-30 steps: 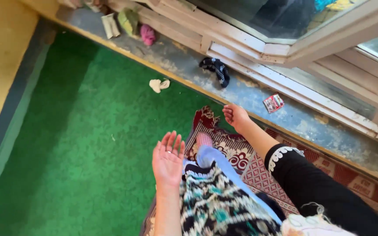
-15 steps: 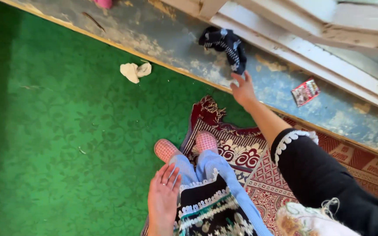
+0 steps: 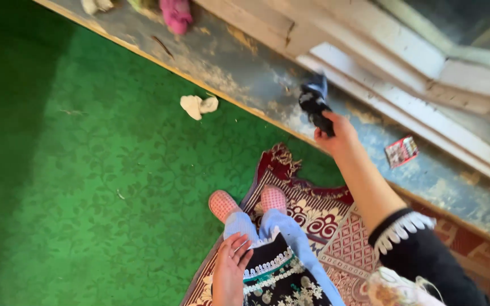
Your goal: The person is rolling up a rug, picking up small items from the floor, and gathering clothes into a laundry basket before carrying it away.
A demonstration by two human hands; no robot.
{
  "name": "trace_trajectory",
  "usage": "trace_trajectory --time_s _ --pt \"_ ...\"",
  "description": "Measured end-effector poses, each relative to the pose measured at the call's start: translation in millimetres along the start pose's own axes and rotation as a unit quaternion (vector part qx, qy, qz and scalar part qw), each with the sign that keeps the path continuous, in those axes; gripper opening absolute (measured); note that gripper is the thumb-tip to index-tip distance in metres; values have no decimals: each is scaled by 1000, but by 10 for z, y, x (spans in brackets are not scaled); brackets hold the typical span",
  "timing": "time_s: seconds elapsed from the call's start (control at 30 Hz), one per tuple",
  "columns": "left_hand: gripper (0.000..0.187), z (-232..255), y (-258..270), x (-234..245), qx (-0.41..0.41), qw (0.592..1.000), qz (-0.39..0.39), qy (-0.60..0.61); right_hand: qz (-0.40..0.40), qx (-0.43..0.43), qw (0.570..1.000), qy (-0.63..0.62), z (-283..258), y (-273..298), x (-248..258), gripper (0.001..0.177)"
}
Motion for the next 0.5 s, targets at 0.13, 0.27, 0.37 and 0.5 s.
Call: trace_trajectory --time_s 0.13,0.27,0.37,0.5 --pt "43 169 356 -507 -10 1000 -6 5 -43 -185 967 -172 -320 1010 -59 18" --pt "42 136 588 -746 -63 994 -70 58 -88 -163 973 -137 -174 2050 -160 18" --pt "39 242 668 -846 -66 991 -59 103 -145 -143 979 25 -32 2833 -326 23" --pt "34 525 1262 -971 -89 992 -73 45 -337 -72 858 381 -321 3967 -366 28"
Point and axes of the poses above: each hand's wrist, its own y-axis away from the middle knuckle, its own x-axis out of the back of the hand, z = x × y, the point moved 2 cm from there along -y, towards the middle knuckle
